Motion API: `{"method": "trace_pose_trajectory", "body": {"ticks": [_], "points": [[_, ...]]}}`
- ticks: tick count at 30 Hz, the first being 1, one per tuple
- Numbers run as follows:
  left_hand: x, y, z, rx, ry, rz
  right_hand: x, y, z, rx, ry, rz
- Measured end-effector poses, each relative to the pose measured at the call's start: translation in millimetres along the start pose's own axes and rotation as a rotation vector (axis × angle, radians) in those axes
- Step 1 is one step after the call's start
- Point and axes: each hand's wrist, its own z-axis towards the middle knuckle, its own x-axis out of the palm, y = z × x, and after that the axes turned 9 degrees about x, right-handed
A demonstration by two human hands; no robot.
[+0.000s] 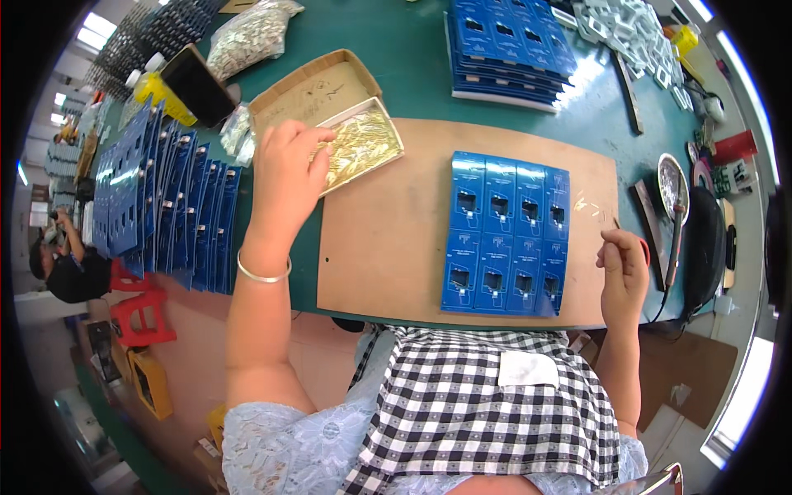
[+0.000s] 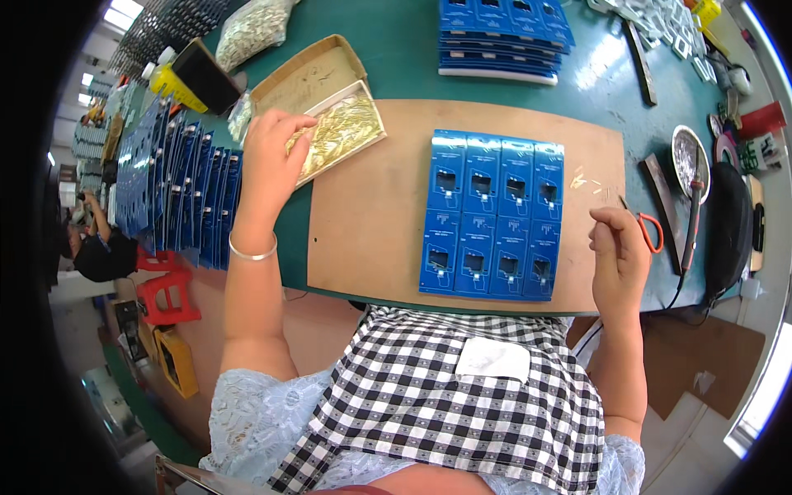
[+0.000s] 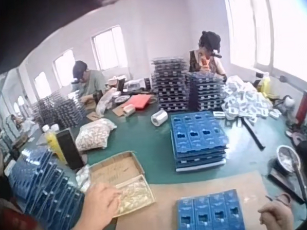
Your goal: Assembling electronic pins into housings and soldering components on a circuit board.
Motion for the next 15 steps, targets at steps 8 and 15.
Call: {"method": "trace_pose_trajectory", "body": {"ticks": [8, 15], "points": [[29, 20, 25, -0.001, 0.223, 0.032, 32, 16, -6, -0.303, 0.202, -0.405], [38, 24, 16, -0.049, 0.199, -0.054, 77, 42, 17, -0.474, 0.292, -0.453]]}}
